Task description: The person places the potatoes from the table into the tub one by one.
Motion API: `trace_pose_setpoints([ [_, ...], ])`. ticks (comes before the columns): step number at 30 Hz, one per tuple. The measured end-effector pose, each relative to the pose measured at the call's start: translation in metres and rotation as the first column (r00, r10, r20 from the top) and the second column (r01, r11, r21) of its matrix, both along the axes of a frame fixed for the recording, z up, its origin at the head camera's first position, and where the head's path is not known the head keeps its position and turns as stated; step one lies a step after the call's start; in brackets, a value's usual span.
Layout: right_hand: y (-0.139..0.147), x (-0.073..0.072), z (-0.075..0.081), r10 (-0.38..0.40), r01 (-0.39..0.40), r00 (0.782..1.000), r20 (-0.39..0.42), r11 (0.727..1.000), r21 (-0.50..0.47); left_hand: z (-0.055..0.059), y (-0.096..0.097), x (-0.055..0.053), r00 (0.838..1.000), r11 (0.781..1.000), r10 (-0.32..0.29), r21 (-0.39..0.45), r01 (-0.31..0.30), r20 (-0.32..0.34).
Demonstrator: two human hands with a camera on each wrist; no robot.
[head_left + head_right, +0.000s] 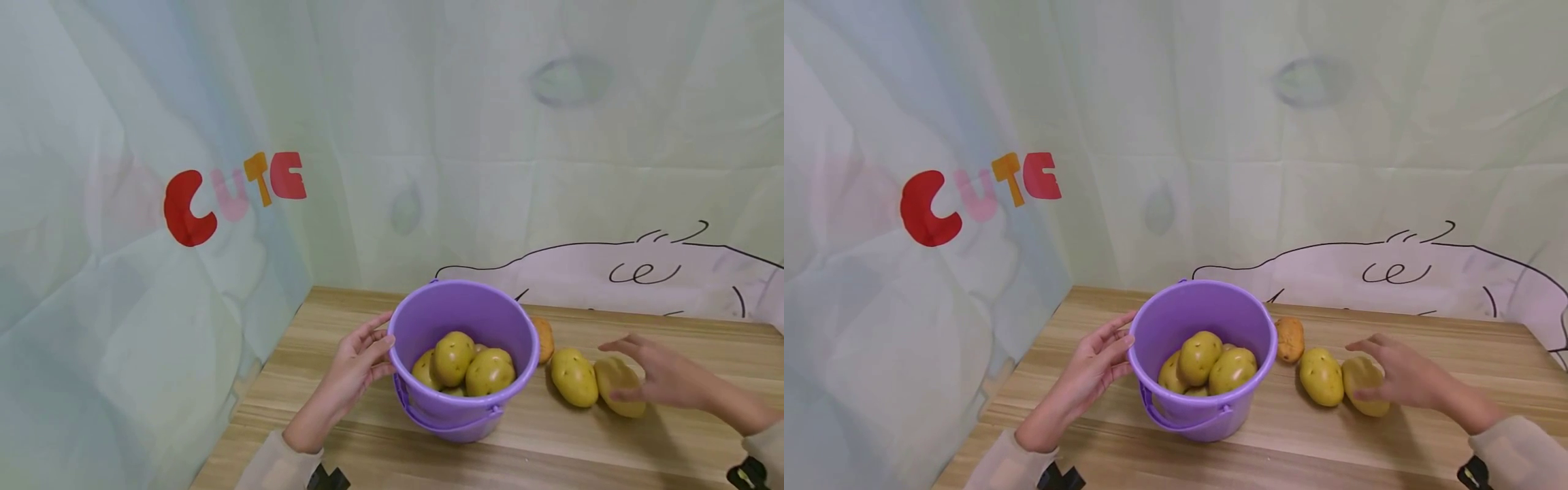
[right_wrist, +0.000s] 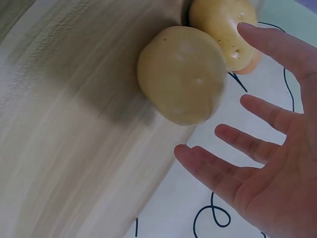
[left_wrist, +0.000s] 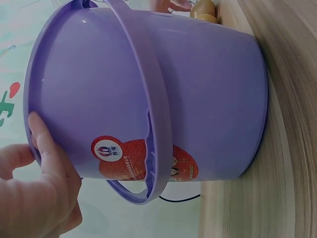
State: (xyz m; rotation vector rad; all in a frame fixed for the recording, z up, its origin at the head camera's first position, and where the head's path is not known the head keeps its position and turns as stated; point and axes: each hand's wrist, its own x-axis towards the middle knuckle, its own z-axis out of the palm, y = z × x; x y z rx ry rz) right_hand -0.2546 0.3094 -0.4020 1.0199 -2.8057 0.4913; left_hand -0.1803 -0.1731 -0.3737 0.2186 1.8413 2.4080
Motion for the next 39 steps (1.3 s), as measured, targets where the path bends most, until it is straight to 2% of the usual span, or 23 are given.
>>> trace_pose_setpoints([
  [4,0.002,0.001,-0.009,-0.016,0.016,1.000,0.021,1.000,-0.001,0.000,0.001,0.000,1.000,1.000,0.001,0.003,-0.001,0.001],
  [8,0.004,0.002,-0.019,0.008,-0.008,1.000,0.005,1.000,-0.009,0.000,0.000,0.000,1.000,1.000,0.004,0.003,-0.004,0.003],
  [16,0.006,-0.002,-0.034,0.054,-0.055,0.993,-0.109,0.998,-0.007,-0.001,0.000,0.001,1.000,1.000,0.004,-0.004,-0.004,0.005],
  [23,0.008,-0.007,-0.038,0.102,-0.112,0.979,-0.177,0.992,-0.049,-0.001,0.000,0.000,1.000,1.000,-0.001,0.003,0.001,-0.001],
  [39,0.008,-0.007,-0.037,0.102,-0.115,0.980,-0.170,0.991,-0.066,-0.002,0.000,0.000,1.000,1.000,0.007,0.003,-0.007,-0.010],
])
